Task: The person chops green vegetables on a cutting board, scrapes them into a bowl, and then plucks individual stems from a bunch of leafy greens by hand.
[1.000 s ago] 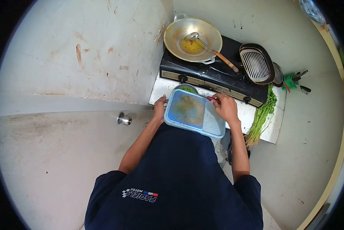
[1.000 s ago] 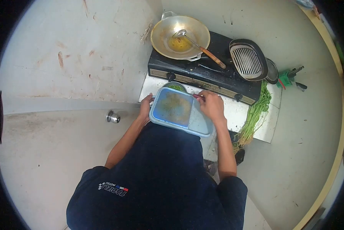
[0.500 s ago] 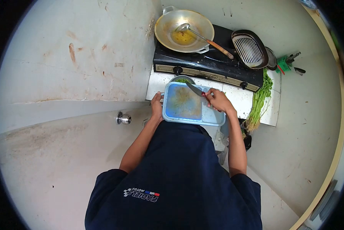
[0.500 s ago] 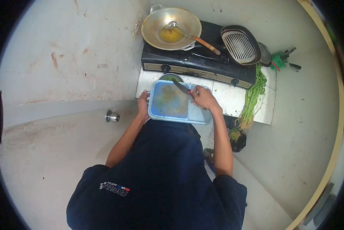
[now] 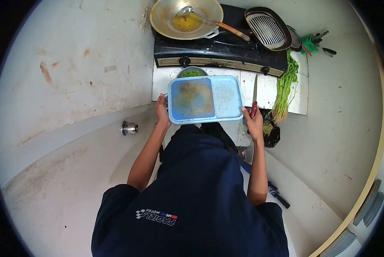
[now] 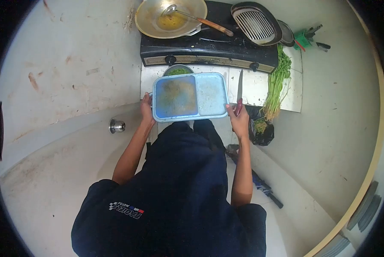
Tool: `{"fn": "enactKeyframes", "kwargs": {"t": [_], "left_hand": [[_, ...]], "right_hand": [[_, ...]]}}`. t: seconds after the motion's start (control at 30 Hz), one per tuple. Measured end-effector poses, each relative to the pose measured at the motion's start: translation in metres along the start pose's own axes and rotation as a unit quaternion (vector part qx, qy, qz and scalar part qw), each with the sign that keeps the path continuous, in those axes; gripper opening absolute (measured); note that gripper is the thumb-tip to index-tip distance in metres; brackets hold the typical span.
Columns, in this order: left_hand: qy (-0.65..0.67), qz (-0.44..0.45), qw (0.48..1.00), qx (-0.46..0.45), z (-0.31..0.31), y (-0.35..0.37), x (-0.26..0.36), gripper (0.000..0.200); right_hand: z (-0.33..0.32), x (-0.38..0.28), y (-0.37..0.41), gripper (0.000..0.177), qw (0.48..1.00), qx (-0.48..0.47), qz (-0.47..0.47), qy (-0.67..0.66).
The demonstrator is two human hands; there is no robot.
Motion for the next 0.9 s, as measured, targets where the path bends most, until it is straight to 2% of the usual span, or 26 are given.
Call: {"fn": "enactKeyframes", "kwargs": {"t": [0.03, 0.13, 0.17, 0.27, 0.3, 0.4, 0.53, 0.57, 0.67, 0.7, 0.8, 0.87, 0.9], "left_hand": [[-0.003, -0.006, 1.000, -0.010, 0.003, 0.000, -0.006, 0.041], [-0.027, -0.008, 0.999, -0.017, 0.013, 0.006, -0.023, 0.042], [-0.035, -0.003, 0.999, -0.018, 0.019, 0.009, -0.027, 0.043], [-0.054, 0.009, 0.994, -0.095, 0.054, 0.028, -0.034, 0.044], [-0.078, 0.010, 0.992, -0.094, 0.064, 0.034, -0.038, 0.044], [-0.062, -0.031, 0.990, -0.127, 0.105, 0.040, -0.062, 0.044], [-0.247, 0.031, 0.953, -0.173, 0.169, 0.057, -0.076, 0.051], [-0.327, 0.069, 0.925, -0.182, 0.184, 0.059, -0.079, 0.057], [-0.381, 0.089, 0.900, -0.194, 0.219, 0.053, -0.107, 0.060], [-0.363, -0.004, 0.919, -0.157, 0.221, 0.060, -0.118, 0.060], [-0.349, 0.057, 0.929, -0.110, 0.239, 0.048, -0.136, 0.059], [-0.402, 0.077, 0.910, -0.071, 0.233, 0.022, -0.158, 0.061], [-0.428, 0.090, 0.898, -0.048, 0.233, 0.022, -0.158, 0.062]], "right_hand": [[0.001, 0.010, 0.008, 0.034, 0.996, -0.011, 0.064, -0.060], [-0.007, 0.032, 0.014, 0.030, 0.986, 0.042, 0.030, -0.157], [-0.013, 0.047, 0.013, 0.029, 0.989, 0.049, 0.043, -0.134], [-0.033, 0.074, 0.011, 0.029, 0.981, 0.099, 0.032, -0.163], [-0.040, 0.088, 0.010, 0.030, 0.984, 0.090, 0.058, -0.145], [-0.071, 0.110, -0.001, 0.024, 0.968, 0.155, 0.043, -0.194], [-0.110, 0.146, -0.037, 0.032, 0.973, 0.150, 0.051, -0.165], [-0.116, 0.155, -0.050, 0.031, 0.970, 0.153, 0.051, -0.182], [-0.141, 0.171, -0.091, 0.031, 0.975, 0.158, 0.049, -0.150], [-0.147, 0.171, -0.104, 0.032, 0.975, 0.157, 0.033, -0.156], [-0.146, 0.180, -0.141, 0.032, 0.977, 0.145, 0.013, -0.155], [-0.127, 0.217, -0.169, 0.038, 0.994, 0.095, 0.016, -0.053], [-0.126, 0.212, -0.171, 0.041, 0.994, 0.080, 0.023, -0.066]]}}
Point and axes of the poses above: each hand's wrist, its own y-axis away from the middle knuckle, its own z-axis out of the palm, x = y × z, the point moved 10 cm from there along -y, towards the middle knuckle, and after that the axes turned 10 degrees about x, right-handed, at the moved point
